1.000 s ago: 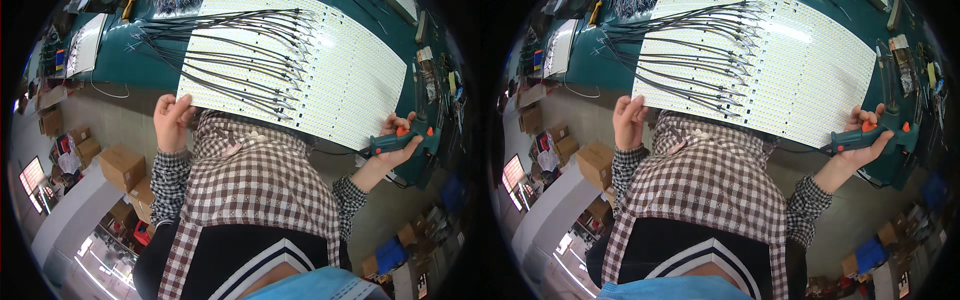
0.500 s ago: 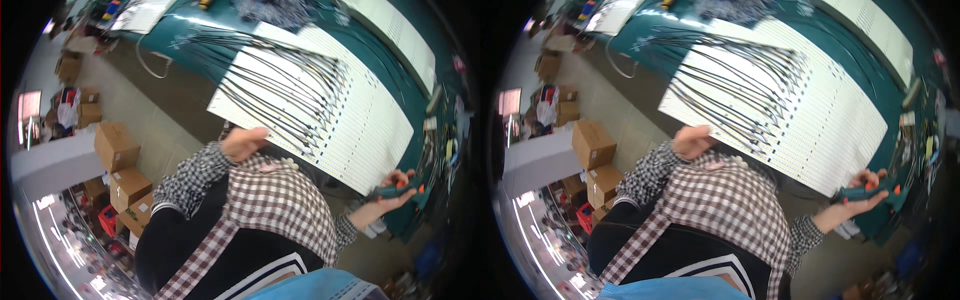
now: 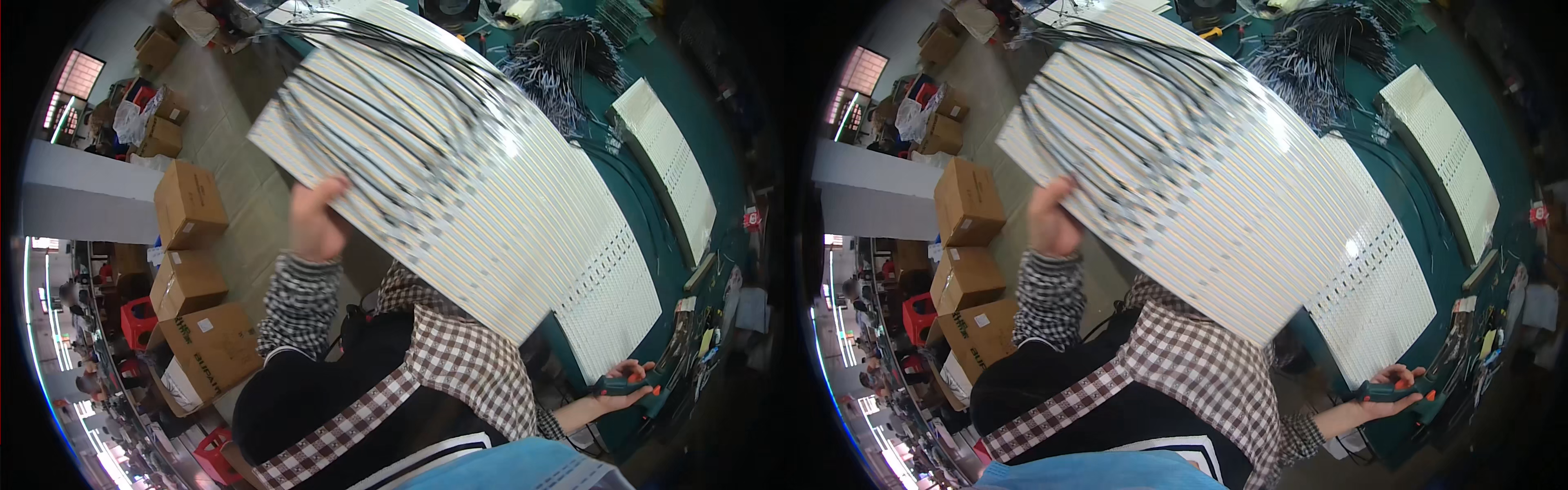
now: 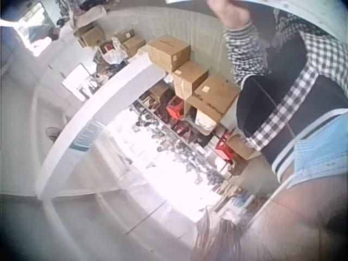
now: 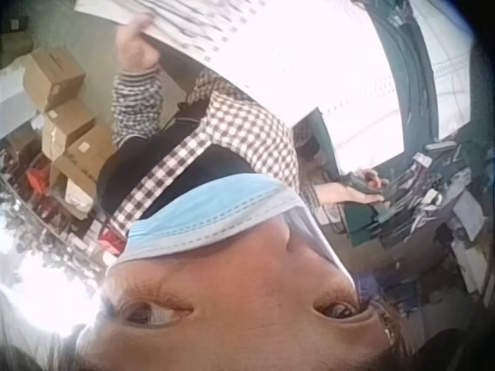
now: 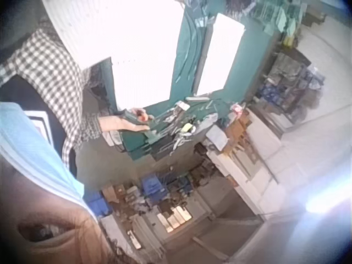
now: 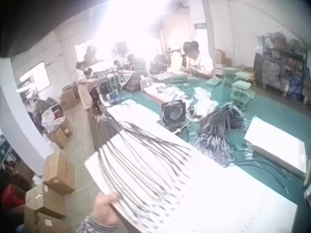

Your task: Soldering multiple black wires onto an LED electrical panel and sorting wire bundles on a workbench.

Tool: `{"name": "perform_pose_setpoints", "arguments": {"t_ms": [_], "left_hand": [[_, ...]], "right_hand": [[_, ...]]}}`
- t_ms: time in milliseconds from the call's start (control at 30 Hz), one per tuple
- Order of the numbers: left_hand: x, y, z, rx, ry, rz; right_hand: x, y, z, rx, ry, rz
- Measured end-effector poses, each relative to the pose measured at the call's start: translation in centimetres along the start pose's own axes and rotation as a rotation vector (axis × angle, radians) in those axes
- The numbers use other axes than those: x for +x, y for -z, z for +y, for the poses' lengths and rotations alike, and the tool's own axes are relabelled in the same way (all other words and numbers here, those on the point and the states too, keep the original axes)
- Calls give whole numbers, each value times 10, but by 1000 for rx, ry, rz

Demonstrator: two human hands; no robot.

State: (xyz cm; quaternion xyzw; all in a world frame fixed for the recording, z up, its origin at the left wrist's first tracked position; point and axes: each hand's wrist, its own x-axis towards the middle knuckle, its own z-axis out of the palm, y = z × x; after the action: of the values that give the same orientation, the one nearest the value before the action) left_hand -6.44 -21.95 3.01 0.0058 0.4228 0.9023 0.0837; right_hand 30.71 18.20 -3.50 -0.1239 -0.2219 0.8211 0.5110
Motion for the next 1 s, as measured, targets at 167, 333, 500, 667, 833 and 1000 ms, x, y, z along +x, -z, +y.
{"name": "perform_pose_setpoints", "arguments": {"t_ms": [167,333,500,667,833,1000], "left_hand": [[95,43,119,62,-145,58],[226,95,210,190,-172,52],[336,115,203,178,-188,258],[391,139,180,121,-197,296],[434,144,156,178,-106,295],[461,108,97,442,157,503]], "right_hand": [[3,7,-11,-24,48,8],[-2,17,-27,-23,89,111],[-19,19,-49,-94,170,275],[-38,30,-80,-101,-25,71],[-60,36,-102,-213,256,323],[-63,-1,-71,-304,327,376]]}}
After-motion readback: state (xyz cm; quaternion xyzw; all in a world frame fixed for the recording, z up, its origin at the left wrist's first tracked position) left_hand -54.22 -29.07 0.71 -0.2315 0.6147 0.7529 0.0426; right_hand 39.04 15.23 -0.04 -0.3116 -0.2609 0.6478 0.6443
